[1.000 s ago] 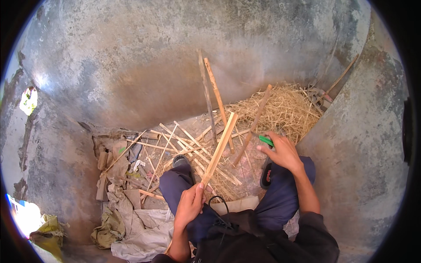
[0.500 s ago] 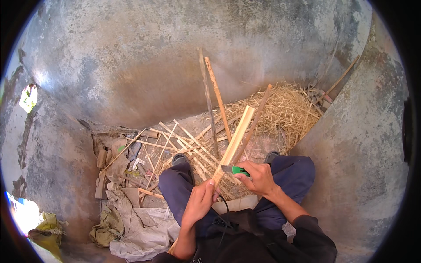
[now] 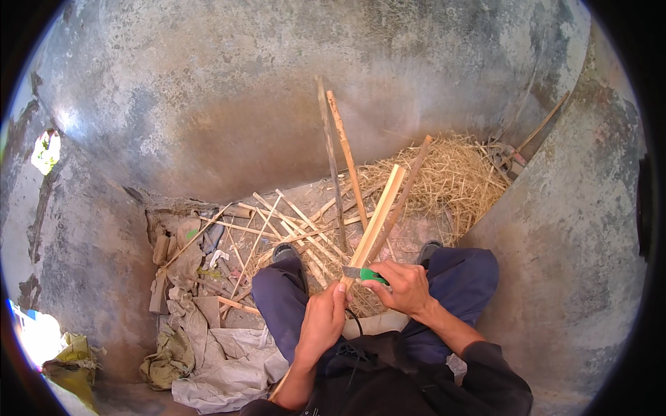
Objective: The person thins a bamboo stick by using a green utility knife to shave layers off the surface while holding the stick in their other hand.
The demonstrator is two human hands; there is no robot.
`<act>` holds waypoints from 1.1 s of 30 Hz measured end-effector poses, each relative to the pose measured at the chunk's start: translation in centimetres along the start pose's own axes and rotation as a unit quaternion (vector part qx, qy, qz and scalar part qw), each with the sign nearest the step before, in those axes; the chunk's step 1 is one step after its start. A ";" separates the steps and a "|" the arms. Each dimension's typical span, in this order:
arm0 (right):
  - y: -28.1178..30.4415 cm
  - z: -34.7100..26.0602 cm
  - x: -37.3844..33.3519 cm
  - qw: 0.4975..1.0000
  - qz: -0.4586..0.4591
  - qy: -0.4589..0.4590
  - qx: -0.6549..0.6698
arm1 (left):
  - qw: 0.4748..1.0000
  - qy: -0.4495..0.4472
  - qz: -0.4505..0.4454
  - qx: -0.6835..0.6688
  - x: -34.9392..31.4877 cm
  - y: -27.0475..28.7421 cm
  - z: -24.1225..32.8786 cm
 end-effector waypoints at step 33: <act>0.2 1.8 1.2 0.987 0.088 -0.082 -0.103 | 0.996 -0.014 0.047 0.072 -1.3 -0.5 -1.1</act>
Point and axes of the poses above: each hand's wrist, its own x-axis towards the middle knuckle, its own y-axis out of the back of the hand, z = x × y, the point moved 2 cm from there along x, towards the middle knuckle, and after that the axes turned 13 degrees about -x, right-handed, at the moved point
